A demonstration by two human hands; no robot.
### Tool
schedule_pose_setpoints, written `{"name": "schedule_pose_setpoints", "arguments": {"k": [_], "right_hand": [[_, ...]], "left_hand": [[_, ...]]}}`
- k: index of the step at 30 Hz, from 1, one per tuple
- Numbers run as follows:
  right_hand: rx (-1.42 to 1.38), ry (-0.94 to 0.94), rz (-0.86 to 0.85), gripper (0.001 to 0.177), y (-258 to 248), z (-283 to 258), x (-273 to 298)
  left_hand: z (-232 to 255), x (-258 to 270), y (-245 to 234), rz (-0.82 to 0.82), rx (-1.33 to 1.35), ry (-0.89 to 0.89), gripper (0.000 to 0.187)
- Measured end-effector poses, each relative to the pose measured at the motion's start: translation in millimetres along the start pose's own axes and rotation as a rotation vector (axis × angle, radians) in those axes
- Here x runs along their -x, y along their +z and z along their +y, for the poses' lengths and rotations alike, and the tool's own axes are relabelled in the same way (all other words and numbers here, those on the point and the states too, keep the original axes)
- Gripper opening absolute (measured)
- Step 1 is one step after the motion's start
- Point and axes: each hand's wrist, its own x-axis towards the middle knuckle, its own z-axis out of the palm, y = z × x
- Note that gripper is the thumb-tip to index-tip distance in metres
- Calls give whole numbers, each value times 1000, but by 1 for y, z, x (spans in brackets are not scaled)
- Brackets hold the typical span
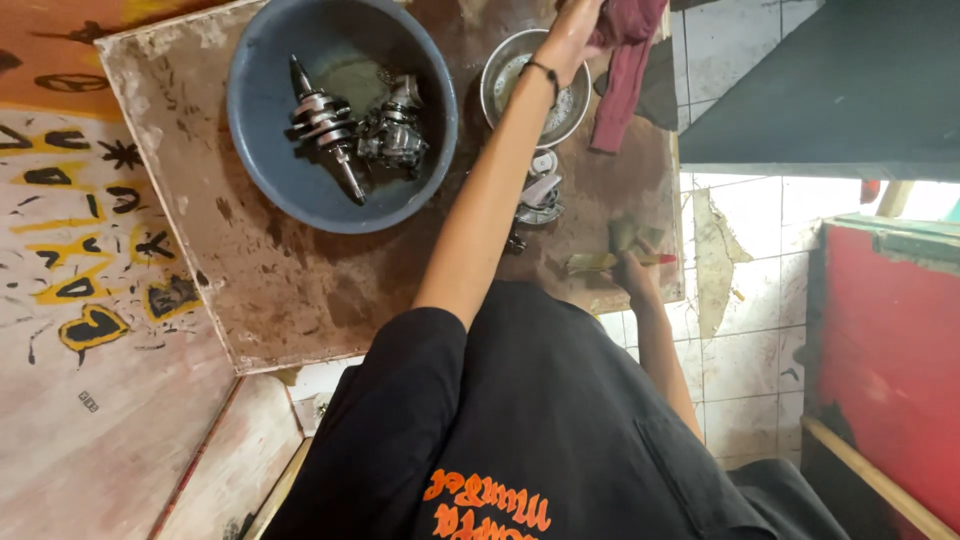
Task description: The person scrubs various mechanical parts, including a crankshaft and smaller components, using a brush and a liquid solution in a metal bowl. They repeatedly dip the brush into the solution and scrub the parts, occasionally placing them into a larger blue basin.
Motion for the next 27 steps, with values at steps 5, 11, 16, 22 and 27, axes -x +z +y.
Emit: {"name": "schedule_pose_setpoints", "arguments": {"k": [5,11,16,22,27], "right_hand": [[112,-136,207,59,-13,20,-42],[426,-225,205,57,-16,31,-87],[569,-323,271,62,-21,31,-87],[975,-274,341,40,-11,3,-81],[446,-496,61,24,-12,-89,-121]], "left_hand": [[-87,-74,-34,48,-240,-97,47],[-44,-92,-10,418,-733,57,55],[-35,-78,-21,772,-759,111,100],[-8,55,-21,509,-608,447,48],[-36,183,-44,350,-471,495,34]]}}
